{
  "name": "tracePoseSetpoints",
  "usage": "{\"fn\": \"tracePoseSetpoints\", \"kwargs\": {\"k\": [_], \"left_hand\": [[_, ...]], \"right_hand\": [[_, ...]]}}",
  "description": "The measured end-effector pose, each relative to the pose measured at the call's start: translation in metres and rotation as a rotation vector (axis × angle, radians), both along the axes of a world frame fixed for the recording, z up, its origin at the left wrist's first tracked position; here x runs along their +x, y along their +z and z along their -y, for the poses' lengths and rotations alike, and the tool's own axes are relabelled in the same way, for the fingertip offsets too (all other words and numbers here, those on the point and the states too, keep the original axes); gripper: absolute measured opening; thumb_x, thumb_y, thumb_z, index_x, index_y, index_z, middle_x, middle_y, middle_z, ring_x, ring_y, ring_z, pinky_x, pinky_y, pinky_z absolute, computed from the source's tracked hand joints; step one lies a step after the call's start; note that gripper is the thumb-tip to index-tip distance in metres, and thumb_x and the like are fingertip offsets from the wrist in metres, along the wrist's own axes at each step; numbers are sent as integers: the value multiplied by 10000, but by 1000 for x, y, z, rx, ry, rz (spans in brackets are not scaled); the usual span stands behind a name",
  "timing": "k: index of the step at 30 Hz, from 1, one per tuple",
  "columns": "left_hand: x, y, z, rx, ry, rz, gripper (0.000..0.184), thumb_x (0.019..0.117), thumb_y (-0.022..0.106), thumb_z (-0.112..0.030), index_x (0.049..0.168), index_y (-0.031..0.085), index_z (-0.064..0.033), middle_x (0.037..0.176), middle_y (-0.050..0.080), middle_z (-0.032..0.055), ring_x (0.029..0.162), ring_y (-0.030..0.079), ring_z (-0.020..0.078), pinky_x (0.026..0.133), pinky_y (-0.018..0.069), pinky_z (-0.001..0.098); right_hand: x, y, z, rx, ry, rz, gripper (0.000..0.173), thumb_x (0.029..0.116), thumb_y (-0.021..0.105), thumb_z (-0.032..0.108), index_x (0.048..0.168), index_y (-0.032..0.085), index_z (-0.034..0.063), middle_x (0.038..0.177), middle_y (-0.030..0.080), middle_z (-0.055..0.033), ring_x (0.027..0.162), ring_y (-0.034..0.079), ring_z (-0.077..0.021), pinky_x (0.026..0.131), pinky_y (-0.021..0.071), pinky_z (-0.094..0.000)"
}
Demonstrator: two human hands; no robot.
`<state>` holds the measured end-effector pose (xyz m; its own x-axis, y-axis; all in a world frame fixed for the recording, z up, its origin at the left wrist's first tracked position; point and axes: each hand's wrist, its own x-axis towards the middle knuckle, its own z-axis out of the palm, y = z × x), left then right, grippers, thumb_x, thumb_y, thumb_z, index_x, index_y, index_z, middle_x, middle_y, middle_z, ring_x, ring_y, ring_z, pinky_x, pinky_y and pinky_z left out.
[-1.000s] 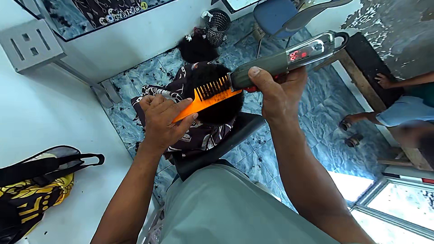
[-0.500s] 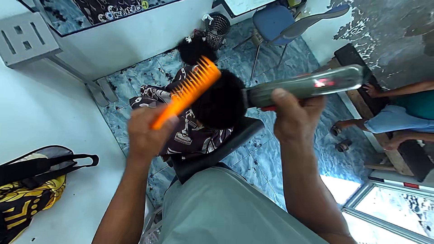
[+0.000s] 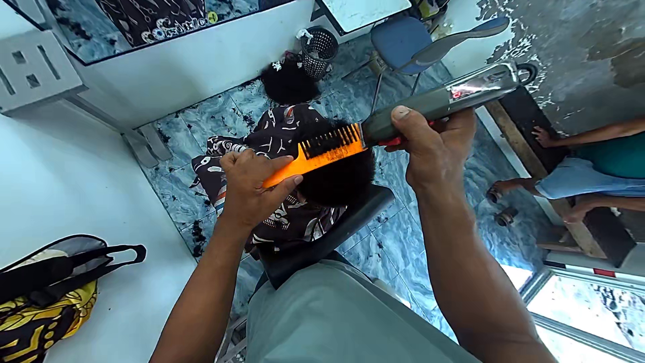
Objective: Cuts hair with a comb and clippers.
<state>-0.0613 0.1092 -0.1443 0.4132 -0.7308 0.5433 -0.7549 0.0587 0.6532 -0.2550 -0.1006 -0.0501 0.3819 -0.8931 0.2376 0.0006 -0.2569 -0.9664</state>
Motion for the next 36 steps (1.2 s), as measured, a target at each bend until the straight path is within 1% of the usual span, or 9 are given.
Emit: {"fn": "tracePoseSetpoints", "kwargs": {"k": [6,10,16,19,20,22,24,26,36], "left_hand": [[0,-1,0,-32,8,22,322,926,757,-381,1134,794,-138,789,681,46,803,570,197,940,341,498],[0,-1,0,-29,1,31,322,925,758,-373,1138,792,-134,795,684,44,810,570,199,938,337,500],[4,-4,2,-72,-4,45,318,918,774,-358,1135,791,-128,781,685,58,799,573,209,936,329,503],[27,-5,-10,14,141,-143,293,972,725,-300,1165,768,-84,950,748,100,877,667,182,925,482,432],[34,-3,-19,35,168,-257,278,1007,677,-303,1161,757,-86,979,750,44,854,684,89,836,569,308],[25,5,-36,56,33,-417,284,1004,651,-311,1087,750,-58,907,717,1,765,641,32,724,566,254],[3,6,-39,87,-199,-417,263,923,729,-375,1008,801,-137,842,713,-56,805,610,44,902,485,371],[-5,4,-26,96,-287,-355,262,905,755,-427,1005,823,-195,809,710,-96,779,575,32,965,402,430],[31,-6,24,18,-86,-130,274,926,764,-364,1096,806,-153,830,725,9,811,592,143,952,340,501]], "right_hand": [[14,3,-10,-49,78,16,529,842,838,128,1224,486,34,963,719,-101,787,753,-263,629,675,-420],[24,2,-20,-103,139,13,525,817,855,91,1202,504,25,977,725,-86,866,756,-226,769,676,-400],[35,6,-46,-212,292,-55,509,782,863,61,1169,536,6,976,738,-55,870,755,-168,787,675,-356],[18,10,-44,-196,310,-44,473,813,855,80,1189,572,26,1016,746,-46,905,752,-181,811,672,-392],[5,13,-37,-160,261,-39,465,847,837,109,1219,565,46,1032,735,-48,912,745,-203,802,666,-418],[-16,19,-16,-64,99,-46,485,881,812,192,1256,521,94,1032,715,-41,861,741,-222,714,668,-431],[-24,21,1,-14,-20,-68,488,899,783,242,1267,485,123,996,705,-30,757,732,-210,568,646,-389],[-20,21,11,-15,-67,-68,470,892,774,234,1243,489,106,947,703,-43,694,716,-208,500,615,-362],[27,12,17,-14,-17,-166,465,865,812,239,1205,544,70,916,713,-63,652,706,-202,455,589,-336]]}}
